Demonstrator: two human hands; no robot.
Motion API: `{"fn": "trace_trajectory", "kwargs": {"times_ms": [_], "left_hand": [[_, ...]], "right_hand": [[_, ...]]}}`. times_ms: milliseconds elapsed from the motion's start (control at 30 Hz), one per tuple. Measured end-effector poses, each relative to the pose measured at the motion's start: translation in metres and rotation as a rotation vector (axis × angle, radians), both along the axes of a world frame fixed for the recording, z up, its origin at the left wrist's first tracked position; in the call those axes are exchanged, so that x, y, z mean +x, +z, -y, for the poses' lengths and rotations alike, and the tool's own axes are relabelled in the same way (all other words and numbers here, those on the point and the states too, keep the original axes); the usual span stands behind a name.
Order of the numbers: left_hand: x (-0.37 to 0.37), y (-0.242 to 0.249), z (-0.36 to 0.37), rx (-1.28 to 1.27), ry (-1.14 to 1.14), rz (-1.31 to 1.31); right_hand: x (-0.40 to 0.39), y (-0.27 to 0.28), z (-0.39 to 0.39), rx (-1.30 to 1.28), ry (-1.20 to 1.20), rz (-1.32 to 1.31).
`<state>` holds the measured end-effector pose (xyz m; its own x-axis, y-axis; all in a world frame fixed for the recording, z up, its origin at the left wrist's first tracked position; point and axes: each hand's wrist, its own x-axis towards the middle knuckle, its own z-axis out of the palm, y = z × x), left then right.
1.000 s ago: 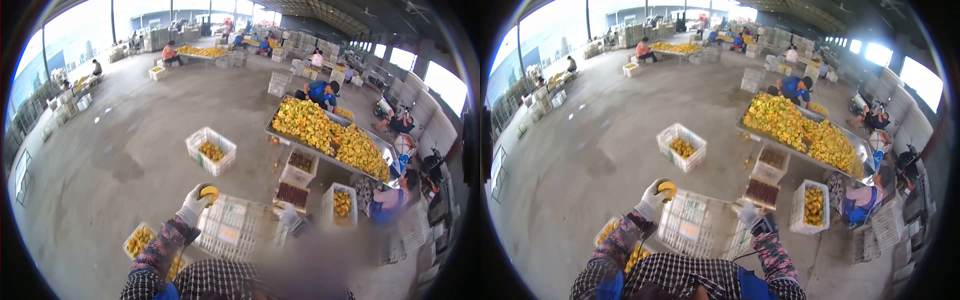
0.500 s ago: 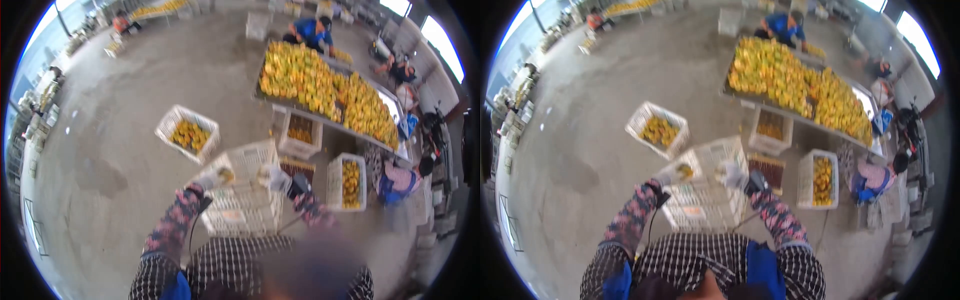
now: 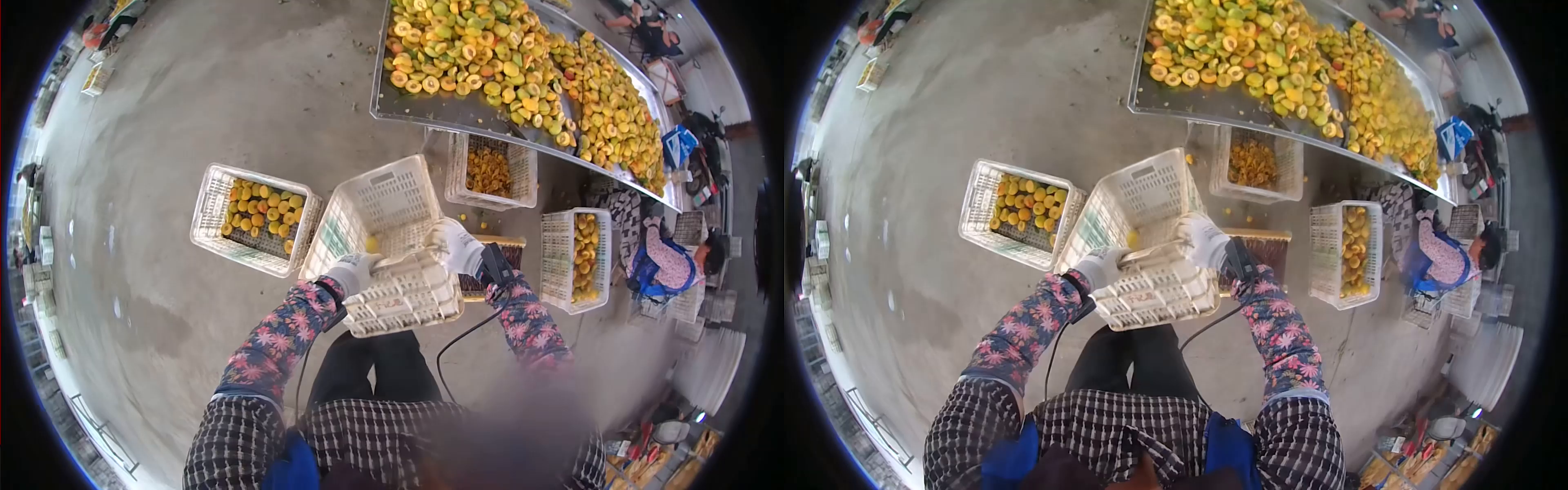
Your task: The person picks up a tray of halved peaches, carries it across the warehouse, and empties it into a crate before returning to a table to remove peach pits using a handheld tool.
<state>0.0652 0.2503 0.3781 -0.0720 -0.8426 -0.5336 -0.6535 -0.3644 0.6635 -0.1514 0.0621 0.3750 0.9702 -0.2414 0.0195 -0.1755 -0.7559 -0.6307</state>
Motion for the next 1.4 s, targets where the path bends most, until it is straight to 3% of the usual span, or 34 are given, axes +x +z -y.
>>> {"fn": "trace_trajectory", "kwargs": {"times_ms": [100, 233, 333, 433, 500, 700, 733, 833, 900, 967, 1033, 1067, 1200, 1333, 1400], "left_hand": [[0.001, -0.080, 0.044, -0.164, -0.097, 0.110], [-0.033, -0.110, 0.090, -0.142, -0.230, 0.167], [-0.073, -0.131, 0.101, 0.087, -0.416, 0.165], [-0.089, -0.170, 0.075, 0.010, -0.387, 0.084], [-0.098, -0.189, 0.075, 0.056, -0.435, 0.032], [-0.102, -0.228, 0.073, 0.073, -0.501, -0.078], [-0.094, -0.226, 0.079, 0.212, -0.547, -0.093], [-0.037, -0.202, 0.105, 0.301, -0.458, -0.345], [0.012, -0.184, 0.119, 0.158, -0.369, -0.417], [0.076, -0.170, 0.135, 0.214, -0.222, -0.413], [0.148, -0.169, 0.145, 0.146, -0.186, -0.146], [0.181, -0.177, 0.141, 0.134, -0.047, -0.183], [0.286, -0.172, 0.114, 0.302, 0.030, 0.317], [0.322, -0.167, 0.096, 0.305, 0.190, 0.193], [0.330, -0.172, 0.098, 0.324, 0.223, 0.138]], "right_hand": [[-0.013, -0.030, 0.024, -0.066, -0.098, 0.026], [-0.068, -0.082, 0.011, -0.189, -0.407, -0.069], [-0.105, -0.126, -0.028, 0.031, -0.729, -0.265], [-0.125, -0.181, -0.066, 0.566, -0.983, -0.230], [-0.120, -0.183, -0.068, 0.374, -1.002, -0.260], [-0.109, -0.194, -0.071, 0.491, -1.112, -0.513], [-0.104, -0.196, -0.073, 0.540, -1.153, -0.552], [-0.095, -0.210, -0.090, 0.471, -1.199, -0.758], [-0.080, -0.211, -0.088, 0.375, -1.205, -0.909], [-0.087, -0.255, -0.090, 0.591, -1.445, -0.842], [-0.079, -0.273, -0.090, 0.658, -1.441, -0.851], [-0.071, -0.273, -0.085, 0.603, -1.327, -0.891], [-0.041, -0.257, -0.056, 0.345, -0.864, -1.031], [-0.029, -0.256, 0.026, 0.214, -0.885, -0.802], [0.002, -0.231, 0.089, 0.145, -1.002, -0.454]]}}
